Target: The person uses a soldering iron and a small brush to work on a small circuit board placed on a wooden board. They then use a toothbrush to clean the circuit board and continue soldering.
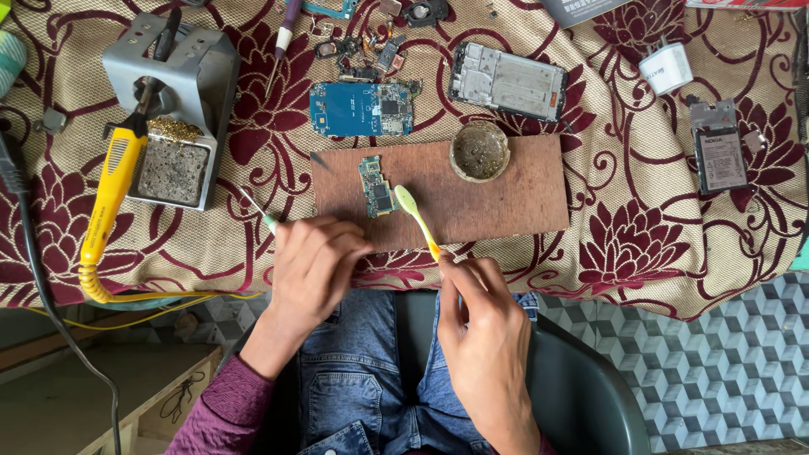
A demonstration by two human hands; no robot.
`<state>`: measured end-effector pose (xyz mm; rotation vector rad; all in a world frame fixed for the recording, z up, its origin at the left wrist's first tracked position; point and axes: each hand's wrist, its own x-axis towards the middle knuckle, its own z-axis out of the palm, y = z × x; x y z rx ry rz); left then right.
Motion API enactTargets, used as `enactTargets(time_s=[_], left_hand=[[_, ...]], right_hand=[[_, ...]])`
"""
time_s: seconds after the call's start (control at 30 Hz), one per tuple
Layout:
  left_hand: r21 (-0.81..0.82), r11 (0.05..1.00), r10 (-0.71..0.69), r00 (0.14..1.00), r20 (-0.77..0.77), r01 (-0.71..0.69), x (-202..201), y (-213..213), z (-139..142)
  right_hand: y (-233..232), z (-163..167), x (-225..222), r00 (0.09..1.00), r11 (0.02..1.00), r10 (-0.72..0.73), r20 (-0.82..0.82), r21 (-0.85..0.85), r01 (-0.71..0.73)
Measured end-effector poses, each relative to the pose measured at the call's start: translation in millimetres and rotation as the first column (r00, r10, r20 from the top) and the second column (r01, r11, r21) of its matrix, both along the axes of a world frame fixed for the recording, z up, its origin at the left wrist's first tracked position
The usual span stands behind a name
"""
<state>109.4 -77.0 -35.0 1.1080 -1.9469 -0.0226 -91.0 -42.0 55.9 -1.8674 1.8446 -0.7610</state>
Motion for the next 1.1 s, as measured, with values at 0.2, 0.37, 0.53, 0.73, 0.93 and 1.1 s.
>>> enactTargets(time_s=[0.2, 0.37, 0.53, 0.73, 0.93, 1.1], left_hand=[[0.095, 0.987, 0.131, 0.99, -0.055, -0.126, -9, 2, 12], [0.072, 0.992, 0.106, 0.994, 0.007, -0.107, -11, 1, 17], [0.005, 0.997, 0.081, 0.99, 0.113, -0.082, -8, 0, 17], [0.014, 0.997, 0.072, 0.99, 0.118, -0.074, -7, 1, 15], [0.021, 0.996, 0.086, 0.99, 0.111, -0.089, -9, 0, 14], [0.032, 0.995, 0.094, 0.991, 0.09, -0.097, -10, 0, 15]], right_hand=[[0, 0, 1, 1.0, 1.0, -0.006, 0.003, 0.017, 0.006], [1, -1, 1, 1.0, 1.0, -0.002, 0.015, 0.014, 0.002], [1, -1, 0, 1.0, 1.0, 0.004, 0.009, 0.005, -0.004], [2, -1, 0, 1.0, 1.0, 0.008, 0.028, 0.005, -0.008], [3, -1, -2, 0.999, 1.0, 0.017, 0.039, 0.005, -0.017], [3, -1, -3, 1.0, 1.0, 0.009, 0.024, 0.027, -0.01]])
